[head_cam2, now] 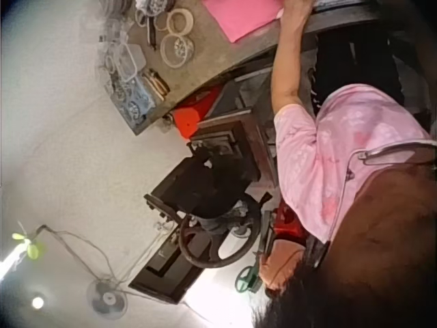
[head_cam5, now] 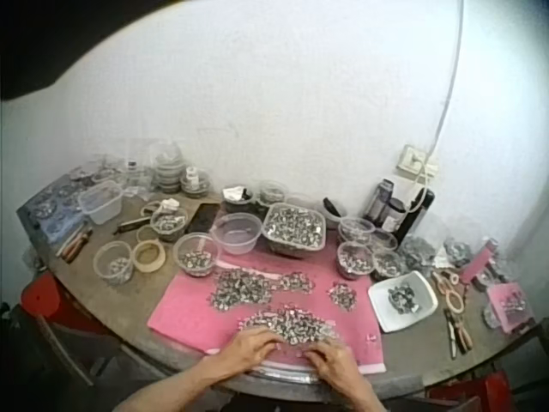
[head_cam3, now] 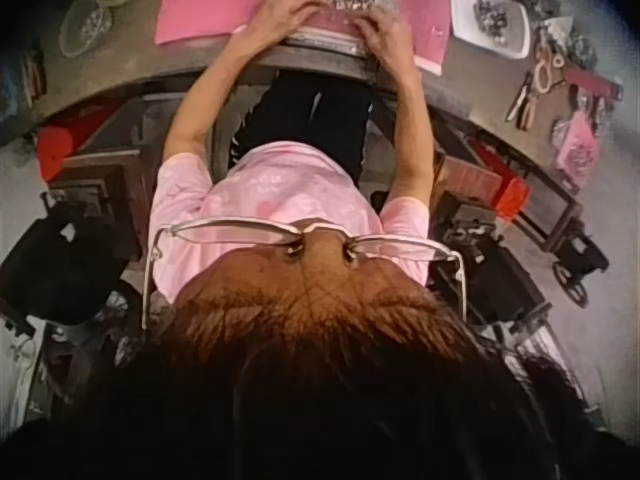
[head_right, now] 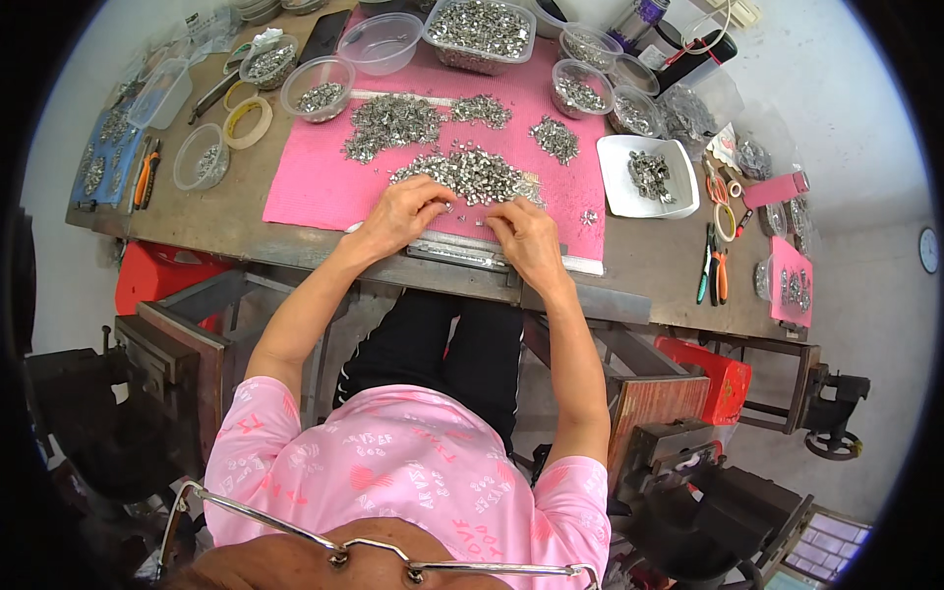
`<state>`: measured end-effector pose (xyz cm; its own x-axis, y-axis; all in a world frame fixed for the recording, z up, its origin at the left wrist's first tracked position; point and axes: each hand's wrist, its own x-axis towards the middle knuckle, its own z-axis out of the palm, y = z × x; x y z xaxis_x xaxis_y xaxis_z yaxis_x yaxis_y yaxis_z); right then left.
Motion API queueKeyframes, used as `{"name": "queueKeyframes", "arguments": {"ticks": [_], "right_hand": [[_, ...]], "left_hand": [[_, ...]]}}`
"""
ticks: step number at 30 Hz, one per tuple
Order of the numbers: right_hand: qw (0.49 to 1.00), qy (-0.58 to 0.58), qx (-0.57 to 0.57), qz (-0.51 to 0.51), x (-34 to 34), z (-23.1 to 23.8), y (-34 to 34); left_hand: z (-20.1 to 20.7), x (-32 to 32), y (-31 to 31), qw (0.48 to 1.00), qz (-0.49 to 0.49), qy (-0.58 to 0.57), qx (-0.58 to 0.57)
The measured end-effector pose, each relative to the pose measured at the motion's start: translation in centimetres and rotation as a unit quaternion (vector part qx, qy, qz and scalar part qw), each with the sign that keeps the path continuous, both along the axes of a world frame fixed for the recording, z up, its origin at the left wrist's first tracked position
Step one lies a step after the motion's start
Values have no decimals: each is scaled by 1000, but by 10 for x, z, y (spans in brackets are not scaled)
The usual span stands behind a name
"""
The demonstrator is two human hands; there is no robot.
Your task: The person loads small metal parts into a metal fixture by hand, places the fixture into a manual press machine, and turns the hand wheel to press them.
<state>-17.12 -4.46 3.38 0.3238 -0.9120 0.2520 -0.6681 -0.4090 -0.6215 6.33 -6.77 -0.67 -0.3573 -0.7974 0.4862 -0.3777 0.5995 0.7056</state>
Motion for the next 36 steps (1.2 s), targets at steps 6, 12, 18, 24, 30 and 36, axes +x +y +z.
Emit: {"name": "queueKeyframes", "arguments": {"ticks": [6,12,18,24,30,36], "right_hand": [[998,-7,-64,-21,-15,-17,5],[997,2,-44,-60,-16,-25,7],[993,43,-105,-31,-13,-17,8],[993,69,-97,-15,-8,-11,10],[997,-65,-51,0,18,3,36],[992,-101,-67,19,49,-15,53]], "left_hand": [[8,17,12,998,39,7,41],[8,24,16,997,69,-13,-17],[9,22,14,988,113,-100,-44],[8,13,19,972,135,-168,-92],[6,13,23,991,73,-103,-42],[20,8,58,991,88,26,93]]}}
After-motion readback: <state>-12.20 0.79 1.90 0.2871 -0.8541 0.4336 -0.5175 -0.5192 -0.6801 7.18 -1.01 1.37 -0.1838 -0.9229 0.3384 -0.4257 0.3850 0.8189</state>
